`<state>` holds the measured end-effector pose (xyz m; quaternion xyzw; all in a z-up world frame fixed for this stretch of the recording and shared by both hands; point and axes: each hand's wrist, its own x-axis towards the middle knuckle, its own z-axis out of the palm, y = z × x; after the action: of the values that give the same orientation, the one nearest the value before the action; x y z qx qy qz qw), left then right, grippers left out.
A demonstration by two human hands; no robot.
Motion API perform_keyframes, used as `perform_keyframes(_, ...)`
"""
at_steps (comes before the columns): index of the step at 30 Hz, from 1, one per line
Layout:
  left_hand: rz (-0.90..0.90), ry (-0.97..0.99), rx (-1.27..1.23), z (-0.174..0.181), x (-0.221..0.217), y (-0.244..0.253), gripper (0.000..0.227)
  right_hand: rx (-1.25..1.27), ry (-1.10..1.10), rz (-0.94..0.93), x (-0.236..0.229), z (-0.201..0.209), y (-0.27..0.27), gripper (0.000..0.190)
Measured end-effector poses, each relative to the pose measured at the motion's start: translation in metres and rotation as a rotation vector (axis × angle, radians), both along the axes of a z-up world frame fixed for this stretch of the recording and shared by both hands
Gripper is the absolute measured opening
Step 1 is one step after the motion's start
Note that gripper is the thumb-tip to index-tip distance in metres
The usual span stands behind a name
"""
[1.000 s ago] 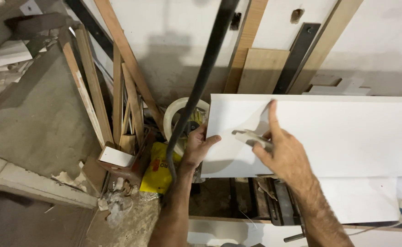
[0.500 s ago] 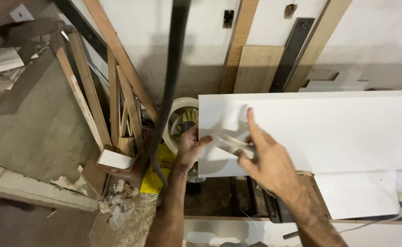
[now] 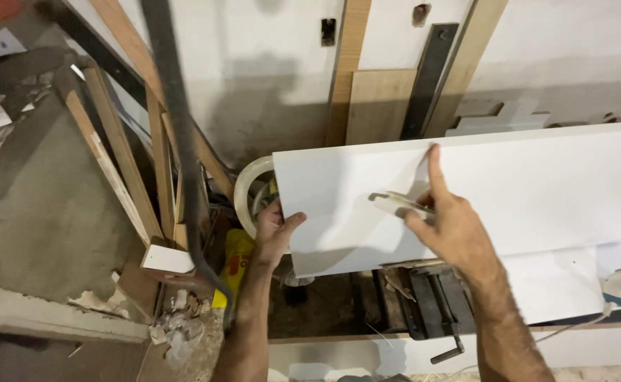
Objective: The person sands the edge of a long white board using a sanding block. They move the block back and forth along the edge, occasionally pausing to wipe the surface with their hand.
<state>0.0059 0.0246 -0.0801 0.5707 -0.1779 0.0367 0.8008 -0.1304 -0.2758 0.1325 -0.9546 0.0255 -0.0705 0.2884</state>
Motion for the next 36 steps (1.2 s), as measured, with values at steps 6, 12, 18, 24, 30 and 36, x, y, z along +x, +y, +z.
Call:
perform_keyframes(6,0.885,-0.602,0.512,0.072,-0.049,-0.034,0.081,0.062,-0.029,-0.099,-0.01,-0.018,-0.051,0.123)
perform_keyframes(12,1.176,-1.151,1.166,0.117,-0.025,-0.09,0.077,0.162,-0.108,-0.016,-0.042,-0.039,-0.065,0.101)
perform_keyframes(18,1.17,-1.045,1.551,0.107,-0.02,-0.133,0.095,0.353,-0.103,-0.046,-0.064,-0.075,-0.068,0.088)
perform_keyframes(24,1.013,-1.101,1.015,0.155,-0.018,-0.149,0.04,0.389,-0.052,-0.107,-0.088,-0.1,-0.077,0.085)
perform_keyframes(30,0.647,-0.863,1.07,0.208,-0.01,-0.138,0.033,0.376,0.014,-0.127,-0.097,-0.118,-0.081,0.082)
perform_keyframes(36,0.522,-0.746,1.069,0.234,-0.027,-0.136,0.027,0.392,0.002,-0.098,-0.097,-0.135,-0.08,0.081)
